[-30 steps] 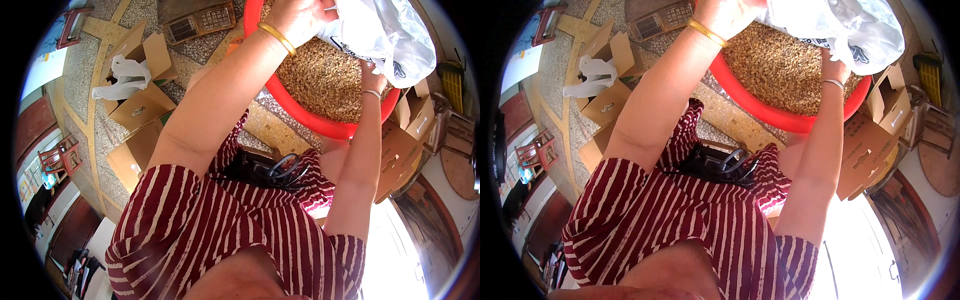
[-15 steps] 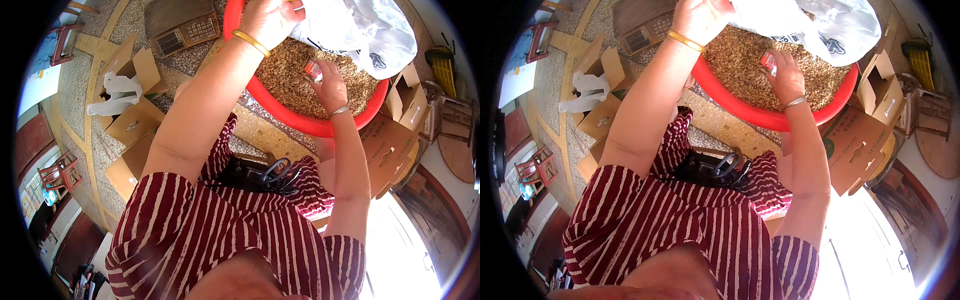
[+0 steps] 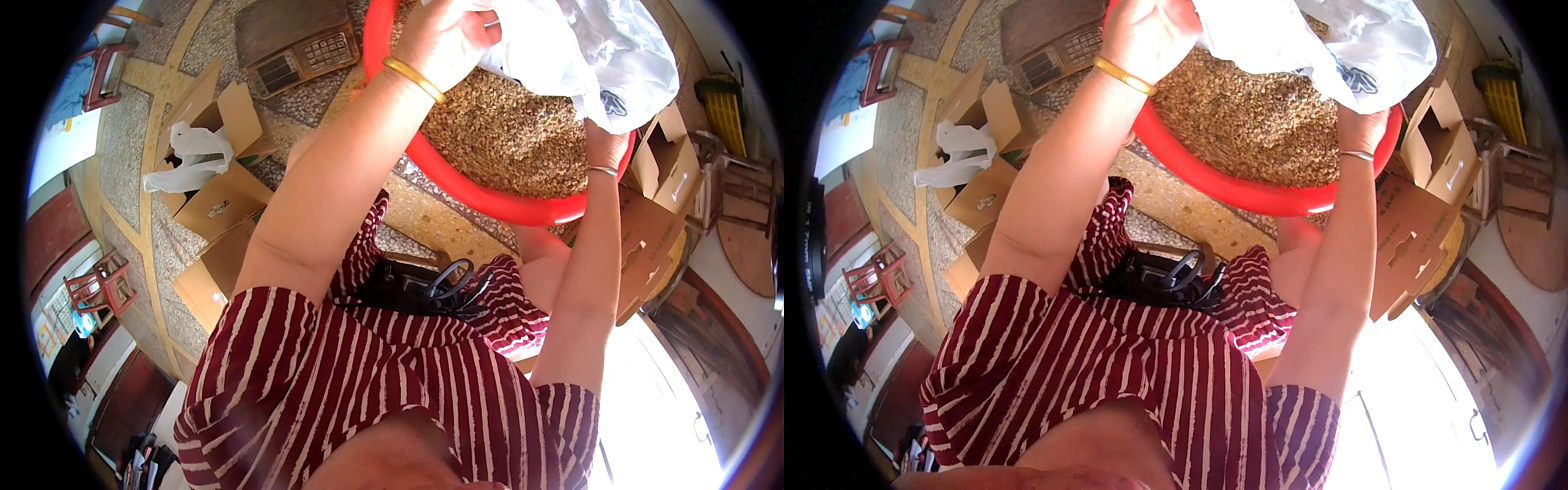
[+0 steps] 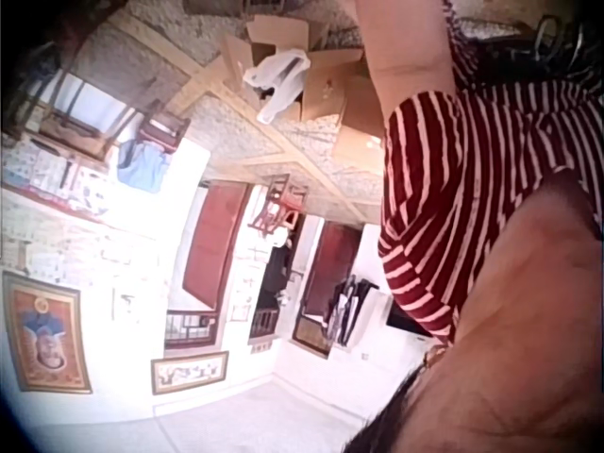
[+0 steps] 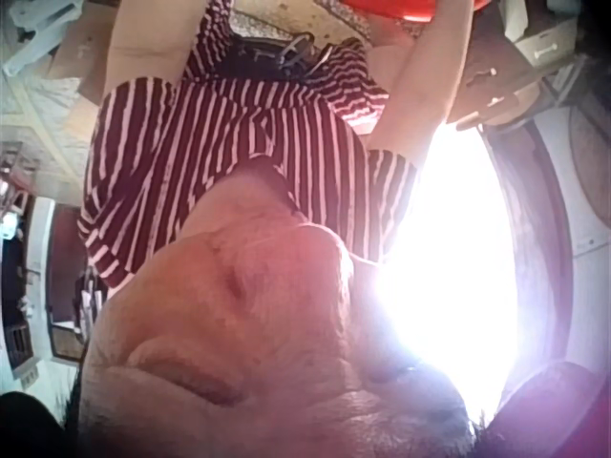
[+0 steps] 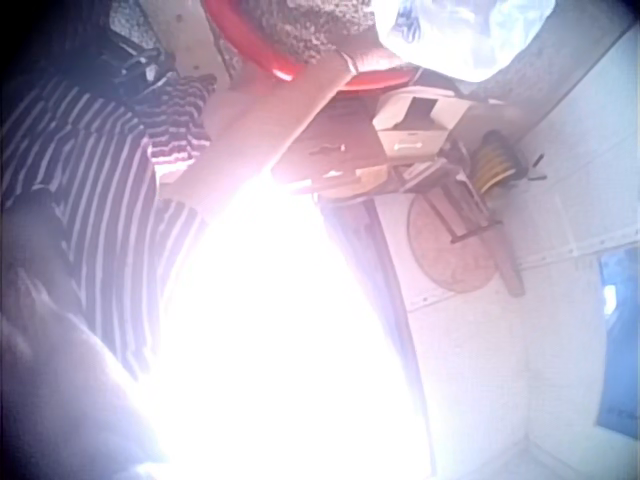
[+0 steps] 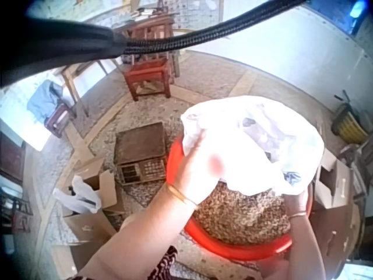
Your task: The person pours grains from a white sack into a red basin using a small plastic cup. The person repeatedly scoops grains from the sack and pours them into the basin, which is already partially filled.
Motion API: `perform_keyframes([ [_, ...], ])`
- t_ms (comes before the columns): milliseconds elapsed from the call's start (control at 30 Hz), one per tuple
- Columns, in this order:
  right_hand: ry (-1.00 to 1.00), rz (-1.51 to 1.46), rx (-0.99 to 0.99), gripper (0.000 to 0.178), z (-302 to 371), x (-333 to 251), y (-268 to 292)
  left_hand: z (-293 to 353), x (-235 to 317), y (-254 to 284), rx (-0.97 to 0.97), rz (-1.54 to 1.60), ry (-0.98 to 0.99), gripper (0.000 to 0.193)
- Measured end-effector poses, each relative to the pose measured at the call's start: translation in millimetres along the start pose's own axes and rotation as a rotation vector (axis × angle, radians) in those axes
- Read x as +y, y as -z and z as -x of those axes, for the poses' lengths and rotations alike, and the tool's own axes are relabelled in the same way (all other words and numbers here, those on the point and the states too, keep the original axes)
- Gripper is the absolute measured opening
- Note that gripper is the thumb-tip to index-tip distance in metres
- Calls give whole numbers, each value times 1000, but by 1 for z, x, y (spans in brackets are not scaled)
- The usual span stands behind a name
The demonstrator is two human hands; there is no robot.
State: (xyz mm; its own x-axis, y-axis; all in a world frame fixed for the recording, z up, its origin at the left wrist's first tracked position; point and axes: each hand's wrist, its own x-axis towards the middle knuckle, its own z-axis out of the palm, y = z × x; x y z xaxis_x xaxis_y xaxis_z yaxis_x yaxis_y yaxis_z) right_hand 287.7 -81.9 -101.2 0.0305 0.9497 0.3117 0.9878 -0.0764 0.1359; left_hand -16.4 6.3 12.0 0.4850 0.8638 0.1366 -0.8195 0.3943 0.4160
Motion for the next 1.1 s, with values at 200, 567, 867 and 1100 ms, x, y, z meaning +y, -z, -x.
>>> perform_keyframes([
  [200,-124,218,-105,35,1,26,-25,12,9,-14,57,-48,-20,38],
  [567,154,157,-296,27,13,22,-43,12,8,5,-5,56,20,37],
  [867,-139,-456,-413,34,20,-48,19,6,1,8,56,-28,-13,34],
  [1100,8,-468,-262,60,36,-95,80,3,1,12,113,-67,8,27],
])
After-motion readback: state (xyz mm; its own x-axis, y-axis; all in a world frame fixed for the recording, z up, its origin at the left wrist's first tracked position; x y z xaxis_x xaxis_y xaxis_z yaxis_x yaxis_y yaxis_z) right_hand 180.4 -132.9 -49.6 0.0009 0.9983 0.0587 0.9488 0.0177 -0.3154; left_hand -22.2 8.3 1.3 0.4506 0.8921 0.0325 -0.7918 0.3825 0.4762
